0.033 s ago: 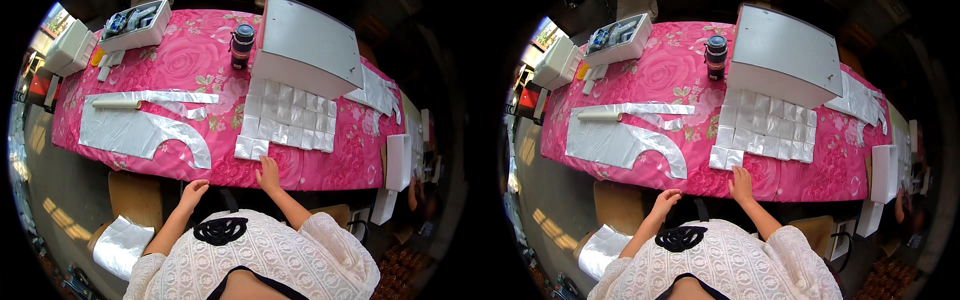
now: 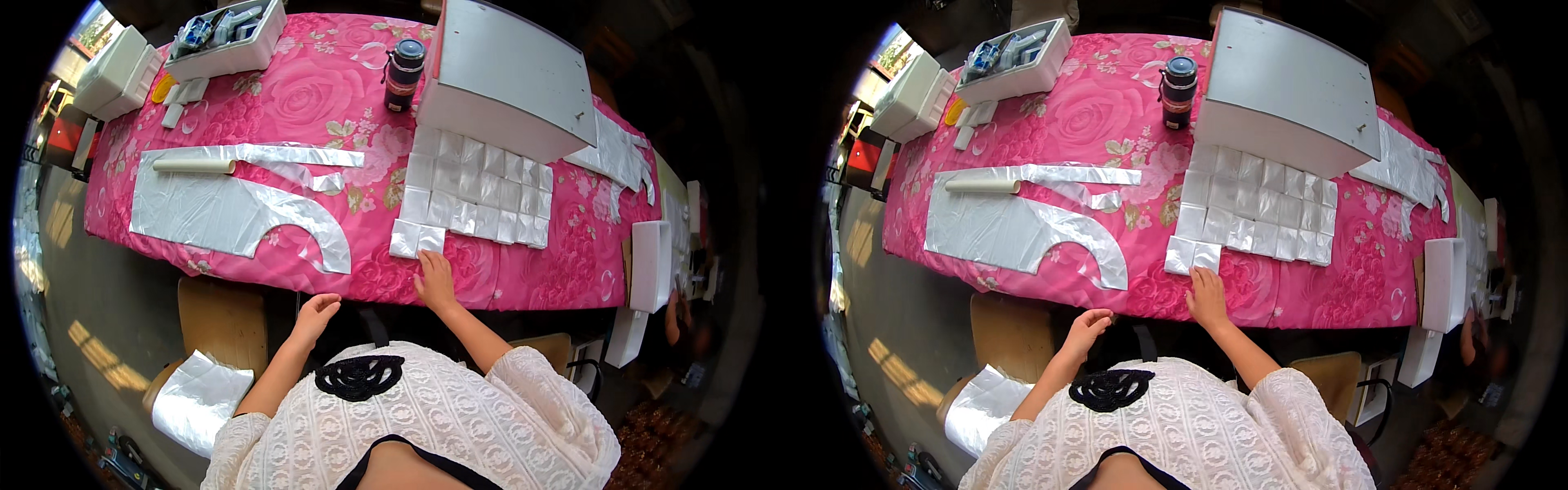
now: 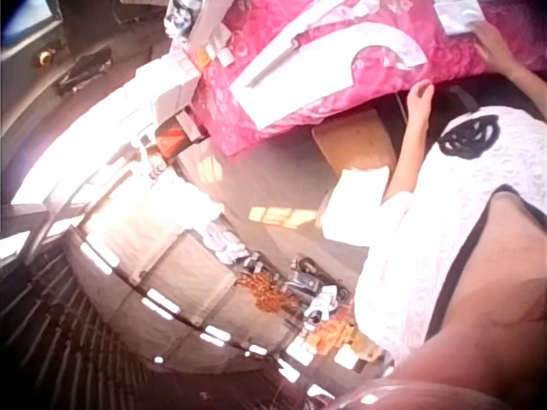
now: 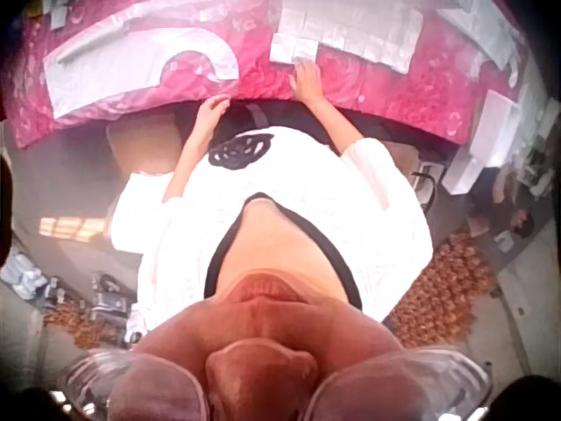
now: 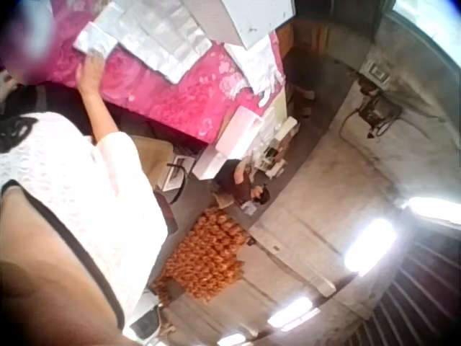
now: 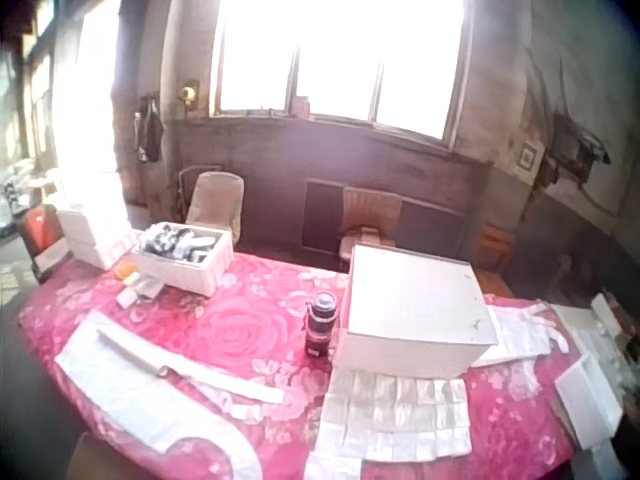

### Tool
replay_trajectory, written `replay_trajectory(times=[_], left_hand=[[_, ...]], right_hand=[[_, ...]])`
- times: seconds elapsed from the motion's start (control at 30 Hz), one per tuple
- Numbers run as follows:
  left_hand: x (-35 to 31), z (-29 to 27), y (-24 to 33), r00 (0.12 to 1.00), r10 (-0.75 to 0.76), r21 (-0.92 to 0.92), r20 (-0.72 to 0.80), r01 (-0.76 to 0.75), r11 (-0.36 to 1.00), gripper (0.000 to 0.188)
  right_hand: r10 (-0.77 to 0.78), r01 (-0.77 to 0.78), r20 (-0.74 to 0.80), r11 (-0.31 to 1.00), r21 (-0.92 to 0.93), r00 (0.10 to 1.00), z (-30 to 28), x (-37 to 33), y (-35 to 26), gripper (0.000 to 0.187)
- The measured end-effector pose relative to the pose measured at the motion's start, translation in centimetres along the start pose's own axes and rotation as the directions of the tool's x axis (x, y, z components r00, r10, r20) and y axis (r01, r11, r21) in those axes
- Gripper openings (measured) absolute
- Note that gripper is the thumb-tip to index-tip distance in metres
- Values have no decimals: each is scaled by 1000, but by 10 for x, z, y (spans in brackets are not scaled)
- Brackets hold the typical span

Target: The person wraps small white rectangular items in clear plastic film. They unroll the film, place an item on it, fold the film over the item, and smooth it out. The wrapped items are stacked on the table.

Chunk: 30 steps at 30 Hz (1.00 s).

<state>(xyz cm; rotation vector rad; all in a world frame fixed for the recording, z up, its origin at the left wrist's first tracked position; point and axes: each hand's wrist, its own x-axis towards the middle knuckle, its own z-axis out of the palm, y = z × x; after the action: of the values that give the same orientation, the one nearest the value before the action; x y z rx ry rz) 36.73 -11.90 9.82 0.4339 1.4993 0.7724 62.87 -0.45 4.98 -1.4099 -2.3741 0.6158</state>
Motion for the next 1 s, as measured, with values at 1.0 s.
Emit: replay_trajectory(times=[1.0], left_hand=[[-6, -175, -17, 994, -101, 37, -30, 102, 994, 25]], right_hand=[[442, 95, 270, 379, -920, 855, 128, 80, -47, 48]])
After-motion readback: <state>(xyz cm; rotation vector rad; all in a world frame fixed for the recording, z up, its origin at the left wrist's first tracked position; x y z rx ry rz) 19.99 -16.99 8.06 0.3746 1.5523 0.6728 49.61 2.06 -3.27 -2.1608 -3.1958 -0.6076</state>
